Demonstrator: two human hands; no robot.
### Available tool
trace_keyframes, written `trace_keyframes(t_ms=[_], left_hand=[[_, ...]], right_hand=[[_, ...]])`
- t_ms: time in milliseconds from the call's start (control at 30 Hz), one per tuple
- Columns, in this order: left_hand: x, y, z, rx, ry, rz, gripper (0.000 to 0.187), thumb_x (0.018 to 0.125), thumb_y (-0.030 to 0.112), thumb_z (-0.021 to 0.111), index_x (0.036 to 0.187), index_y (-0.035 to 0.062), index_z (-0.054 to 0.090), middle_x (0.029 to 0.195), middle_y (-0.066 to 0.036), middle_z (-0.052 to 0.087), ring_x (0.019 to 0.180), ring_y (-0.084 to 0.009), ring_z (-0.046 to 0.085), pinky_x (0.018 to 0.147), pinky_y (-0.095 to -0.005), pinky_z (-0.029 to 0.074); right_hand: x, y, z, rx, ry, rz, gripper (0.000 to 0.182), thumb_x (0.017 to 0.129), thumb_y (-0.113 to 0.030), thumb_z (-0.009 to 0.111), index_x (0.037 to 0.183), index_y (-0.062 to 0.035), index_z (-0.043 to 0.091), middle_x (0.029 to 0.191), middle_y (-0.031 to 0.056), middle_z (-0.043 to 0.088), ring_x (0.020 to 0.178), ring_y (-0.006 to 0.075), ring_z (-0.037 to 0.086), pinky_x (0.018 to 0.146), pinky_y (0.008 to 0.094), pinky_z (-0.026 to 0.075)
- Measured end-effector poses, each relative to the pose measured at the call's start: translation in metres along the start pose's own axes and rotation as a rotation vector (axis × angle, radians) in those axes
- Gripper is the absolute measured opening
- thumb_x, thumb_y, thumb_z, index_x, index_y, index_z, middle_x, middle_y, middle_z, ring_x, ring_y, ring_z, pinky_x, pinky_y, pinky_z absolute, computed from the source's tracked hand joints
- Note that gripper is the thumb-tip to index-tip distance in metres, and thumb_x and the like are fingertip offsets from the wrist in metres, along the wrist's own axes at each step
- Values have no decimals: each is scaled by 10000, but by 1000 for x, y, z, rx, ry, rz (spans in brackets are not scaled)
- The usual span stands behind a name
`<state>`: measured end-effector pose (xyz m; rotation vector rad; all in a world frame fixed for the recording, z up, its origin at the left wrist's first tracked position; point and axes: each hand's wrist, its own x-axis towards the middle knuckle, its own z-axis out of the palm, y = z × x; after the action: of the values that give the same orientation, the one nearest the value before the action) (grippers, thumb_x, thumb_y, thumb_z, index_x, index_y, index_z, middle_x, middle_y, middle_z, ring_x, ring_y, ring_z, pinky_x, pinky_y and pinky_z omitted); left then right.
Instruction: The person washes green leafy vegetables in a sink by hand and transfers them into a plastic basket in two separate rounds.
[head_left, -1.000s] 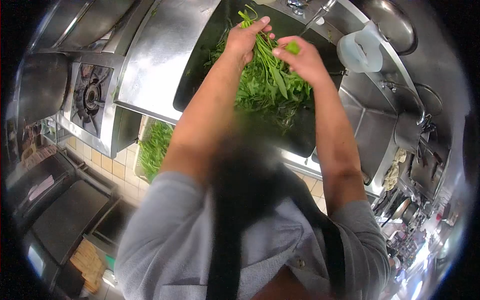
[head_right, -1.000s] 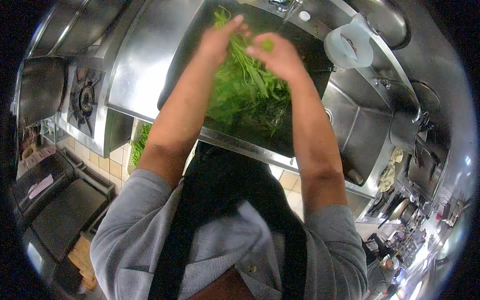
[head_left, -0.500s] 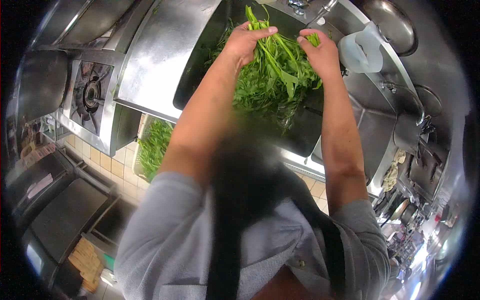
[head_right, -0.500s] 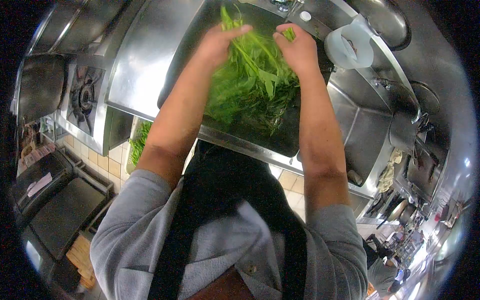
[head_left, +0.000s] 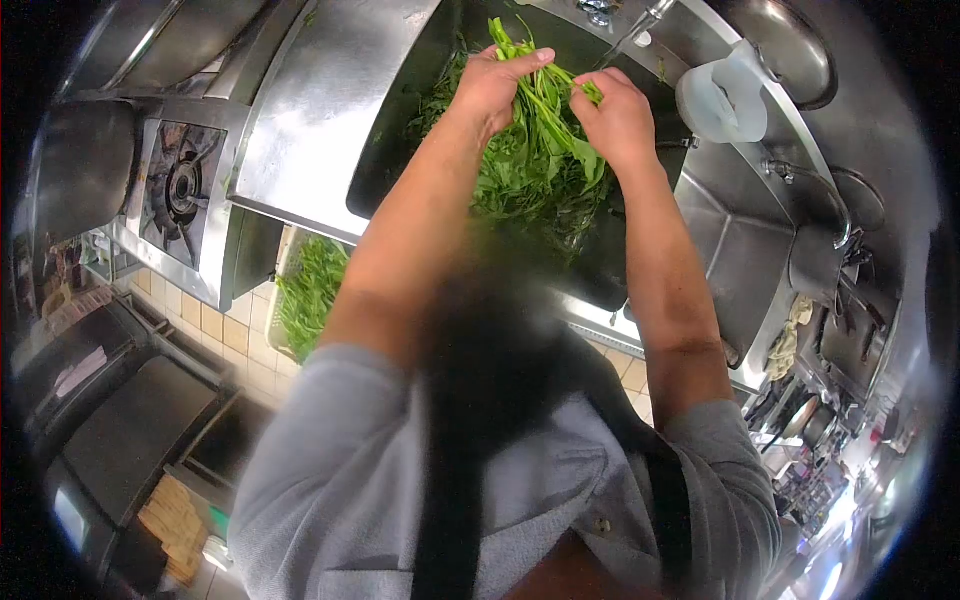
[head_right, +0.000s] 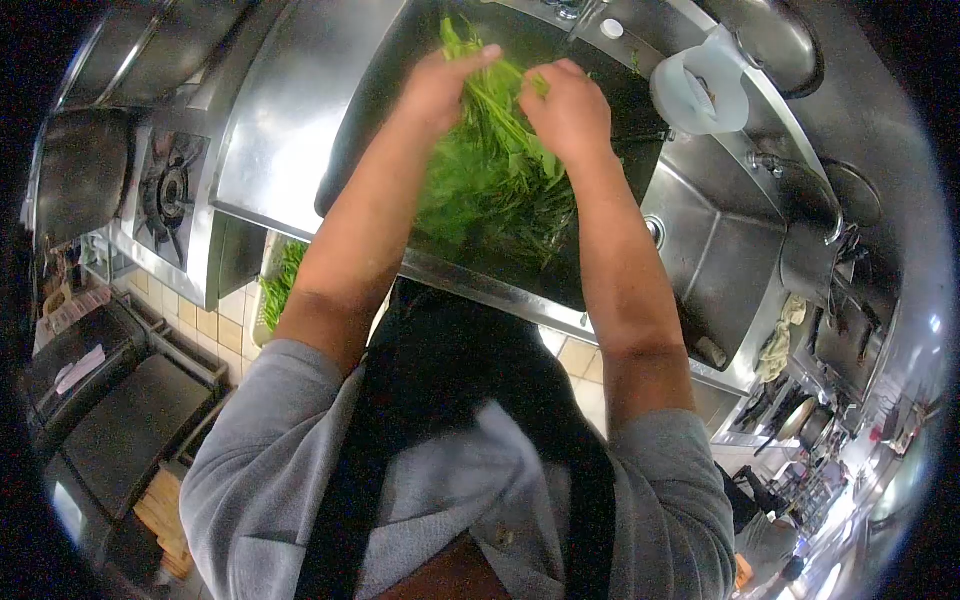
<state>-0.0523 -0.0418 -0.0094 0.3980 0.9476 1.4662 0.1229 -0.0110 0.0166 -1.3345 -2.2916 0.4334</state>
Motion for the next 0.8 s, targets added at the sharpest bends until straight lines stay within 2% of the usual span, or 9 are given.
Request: trace_keyframes(t_ms=[167,233,333,467,533,600,667,700,800], left_hand=[[-6,-3,8,22,52,-3,347,778,82,792,1024,22,555,953,-106,655,873,-233,649,807,-412,524],[-3,-10,7,23,58,15,350,771,83,796,1014,36,549,956,-116,649,866,-231,647,835,-396,514],[3,-10,-10,-43,193,41,341,788,78,780,1022,43,534,976,-129,640,853,-233,647,854,-385,505],[-12,12,-11,-44,262,2,367,819,103,758,1072,28,502,1016,-145,624,909,-270,639,858,-462,511],[-6,8,-13,-33,255,13,399,816,108,761,1093,21,487,1002,-140,620,885,-268,647,774,-473,544],[1,1,-9,4,312,-8,441,817,111,762,1128,8,466,1011,-138,620,933,-259,634,765,-474,539],[6,-10,-4,13,276,16,436,832,160,750,1140,3,485,1044,-143,613,960,-264,616,794,-462,518],[7,-14,-1,21,246,42,439,846,209,738,1152,-2,504,1076,-148,606,987,-268,599,822,-450,498],[5,-15,7,16,170,81,393,888,213,691,1168,1,515,1094,-144,600,1005,-266,585,841,-438,480]], right_hand=[[6,11,15,122,138,114,249,827,-258,613,948,-61,705,939,129,677,840,300,650,735,389,505],[8,5,13,611,92,525,237,835,-229,616,903,-19,701,845,96,684,754,212,642,655,336,488],[13,32,2,902,200,661,189,843,-185,616,888,-16,689,778,47,655,691,150,603,608,296,468],[9,43,-13,1132,200,633,170,857,-187,622,902,-30,672,806,60,662,683,154,599,632,328,497],[7,40,-13,1032,127,576,216,859,-234,636,940,-38,676,830,75,670,745,174,630,694,363,520],[2,4,-18,406,-89,199,175,875,-224,666,951,-67,664,808,31,625,651,152,597,638,316,509],[-3,-17,-6,195,-177,48,207,858,-275,689,984,-111,677,871,67,653,717,190,635,682,353,514],[-3,-18,5,43,-65,-148,213,837,-272,690,998,-132,682,933,86,652,816,253,653,725,381,513],[-3,-24,11,-106,-121,-103,218,808,-285,662,996,-174,678,1002,88,634,884,338,642,751,448,520]])
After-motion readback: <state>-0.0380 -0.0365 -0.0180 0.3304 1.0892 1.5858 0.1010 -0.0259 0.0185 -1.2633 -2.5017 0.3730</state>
